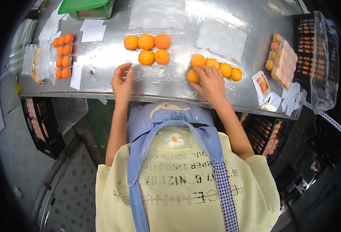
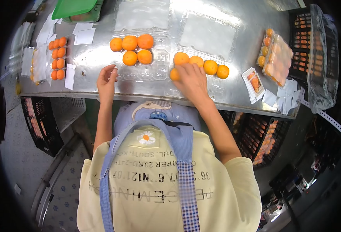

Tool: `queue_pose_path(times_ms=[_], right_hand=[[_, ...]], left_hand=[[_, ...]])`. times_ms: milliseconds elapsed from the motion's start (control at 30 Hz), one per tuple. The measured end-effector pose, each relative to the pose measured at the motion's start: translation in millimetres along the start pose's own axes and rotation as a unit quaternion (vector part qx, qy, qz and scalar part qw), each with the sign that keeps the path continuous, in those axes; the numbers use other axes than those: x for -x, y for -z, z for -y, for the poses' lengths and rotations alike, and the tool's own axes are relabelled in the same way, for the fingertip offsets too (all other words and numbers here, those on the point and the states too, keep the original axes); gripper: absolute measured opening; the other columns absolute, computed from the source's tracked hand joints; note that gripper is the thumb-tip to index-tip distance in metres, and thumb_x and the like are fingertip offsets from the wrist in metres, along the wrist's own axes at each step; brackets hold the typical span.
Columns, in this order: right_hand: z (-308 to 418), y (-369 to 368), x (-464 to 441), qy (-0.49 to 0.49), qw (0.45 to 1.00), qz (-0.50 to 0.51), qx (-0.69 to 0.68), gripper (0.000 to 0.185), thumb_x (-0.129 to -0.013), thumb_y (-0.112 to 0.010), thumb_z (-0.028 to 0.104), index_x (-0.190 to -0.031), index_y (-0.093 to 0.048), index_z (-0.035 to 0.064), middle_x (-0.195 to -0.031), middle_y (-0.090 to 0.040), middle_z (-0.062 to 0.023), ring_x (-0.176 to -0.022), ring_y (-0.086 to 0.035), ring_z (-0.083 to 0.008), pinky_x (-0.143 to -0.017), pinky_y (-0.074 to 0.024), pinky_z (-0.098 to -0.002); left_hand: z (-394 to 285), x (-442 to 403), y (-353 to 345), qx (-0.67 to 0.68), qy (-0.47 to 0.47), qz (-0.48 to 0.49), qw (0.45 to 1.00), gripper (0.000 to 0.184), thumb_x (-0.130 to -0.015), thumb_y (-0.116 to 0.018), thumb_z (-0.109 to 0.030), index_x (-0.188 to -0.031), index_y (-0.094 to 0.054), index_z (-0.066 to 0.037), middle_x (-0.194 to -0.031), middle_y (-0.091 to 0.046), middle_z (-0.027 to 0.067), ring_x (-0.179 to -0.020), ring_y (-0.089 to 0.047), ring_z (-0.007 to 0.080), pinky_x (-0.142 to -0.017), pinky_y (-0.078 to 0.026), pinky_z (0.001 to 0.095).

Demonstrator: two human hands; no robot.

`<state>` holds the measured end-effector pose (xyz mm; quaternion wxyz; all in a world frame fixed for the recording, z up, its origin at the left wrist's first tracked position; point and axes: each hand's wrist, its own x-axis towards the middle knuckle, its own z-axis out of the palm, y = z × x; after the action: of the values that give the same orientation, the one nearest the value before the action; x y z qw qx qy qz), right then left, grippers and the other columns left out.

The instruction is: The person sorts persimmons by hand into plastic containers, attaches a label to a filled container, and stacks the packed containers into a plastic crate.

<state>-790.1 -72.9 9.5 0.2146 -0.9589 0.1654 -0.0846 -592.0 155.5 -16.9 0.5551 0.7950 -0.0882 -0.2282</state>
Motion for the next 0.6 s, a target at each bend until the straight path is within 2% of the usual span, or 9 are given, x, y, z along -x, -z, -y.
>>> queue_pose_path(times_ms=[100, 200, 300, 400, 600], right_hand=[[20, -3, -24, 0.042, 0.998, -0.036, -0.039, 0.047, -0.065, -0.077, 0.017, -0.108, -0.062, 0.0086, -0.103, -0.059, -0.0061, -0.095, -0.055, -0.0257, -0.083, -0.0412, -0.0385], [43, -26, -56, 0.088, 0.994, -0.050, -0.051, 0.052, -0.063, -0.077, 0.017, -0.111, -0.060, 0.0086, -0.105, -0.059, -0.0054, -0.095, -0.055, -0.0237, -0.080, -0.0413, -0.0372], [56, -47, -80, 0.117, 0.992, -0.046, -0.009, 0.050, -0.065, -0.073, 0.014, -0.112, -0.059, 0.0054, -0.104, -0.057, -0.0066, -0.092, -0.055, -0.0227, -0.075, -0.0408, -0.0353], [50, -64, -91, 0.122, 0.988, -0.046, 0.084, 0.040, -0.067, -0.068, 0.012, -0.105, -0.059, 0.0028, -0.099, -0.055, -0.0081, -0.088, -0.055, -0.0220, -0.072, -0.0396, -0.0339], [52, -68, -97, 0.097, 0.992, -0.049, 0.061, 0.031, -0.070, -0.064, 0.011, -0.099, -0.058, 0.0036, -0.092, -0.053, -0.0085, -0.085, -0.054, -0.0225, -0.070, -0.0401, -0.0350]], left_hand=[[-17, -3, -13, -0.158, -0.122, -0.020, 0.980, 0.035, -0.082, -0.071, -0.016, -0.114, -0.060, -0.007, -0.108, -0.062, 0.0068, -0.089, -0.059, 0.0161, -0.071, -0.047, 0.0270], [-20, -19, -28, -0.319, -0.299, -0.032, 0.899, 0.048, -0.076, -0.076, -0.020, -0.119, -0.058, -0.010, -0.110, -0.059, 0.0096, -0.094, -0.058, 0.0240, -0.073, -0.049, 0.0333], [-27, -23, -38, -0.348, -0.249, -0.017, 0.904, 0.053, -0.074, -0.077, -0.025, -0.119, -0.056, -0.010, -0.104, -0.059, 0.0116, -0.095, -0.057, 0.0296, -0.075, -0.049, 0.0387], [-30, -28, -38, -0.374, -0.207, -0.001, 0.904, 0.052, -0.072, -0.079, -0.030, -0.114, -0.056, -0.009, -0.100, -0.059, 0.0107, -0.093, -0.058, 0.0286, -0.074, -0.049, 0.0394], [-36, -30, -40, -0.409, -0.142, 0.003, 0.901, 0.050, -0.069, -0.080, -0.035, -0.102, -0.057, -0.007, -0.093, -0.061, 0.0109, -0.088, -0.060, 0.0286, -0.071, -0.049, 0.0403]])
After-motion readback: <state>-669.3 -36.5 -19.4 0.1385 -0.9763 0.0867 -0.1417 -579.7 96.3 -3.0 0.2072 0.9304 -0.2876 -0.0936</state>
